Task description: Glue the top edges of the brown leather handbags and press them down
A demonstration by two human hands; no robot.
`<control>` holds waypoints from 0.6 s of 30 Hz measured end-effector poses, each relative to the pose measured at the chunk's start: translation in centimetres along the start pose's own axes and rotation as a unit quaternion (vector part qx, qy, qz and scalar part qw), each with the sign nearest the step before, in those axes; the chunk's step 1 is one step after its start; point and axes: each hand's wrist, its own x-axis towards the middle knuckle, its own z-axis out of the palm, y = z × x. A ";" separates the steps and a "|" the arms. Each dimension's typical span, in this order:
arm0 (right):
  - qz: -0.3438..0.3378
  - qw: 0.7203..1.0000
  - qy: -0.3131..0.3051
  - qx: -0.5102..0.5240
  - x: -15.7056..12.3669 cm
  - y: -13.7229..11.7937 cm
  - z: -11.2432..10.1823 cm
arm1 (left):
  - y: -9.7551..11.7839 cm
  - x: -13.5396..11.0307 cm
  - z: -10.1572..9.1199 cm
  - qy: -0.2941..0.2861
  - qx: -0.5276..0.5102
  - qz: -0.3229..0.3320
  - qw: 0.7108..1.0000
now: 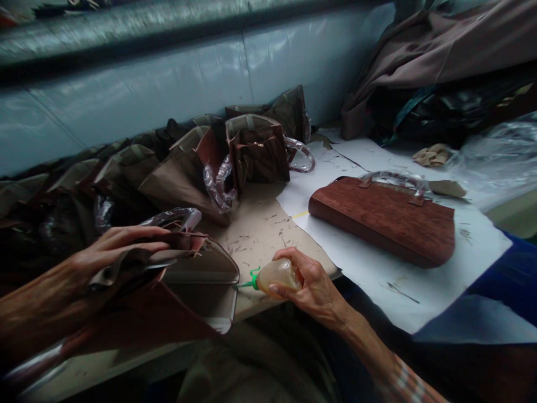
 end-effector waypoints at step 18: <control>0.011 1.000 -0.012 0.018 -1.7 -0.9 -0.1 | 1.0 -2.5 1.9 0.071 -0.008 -0.013 0.997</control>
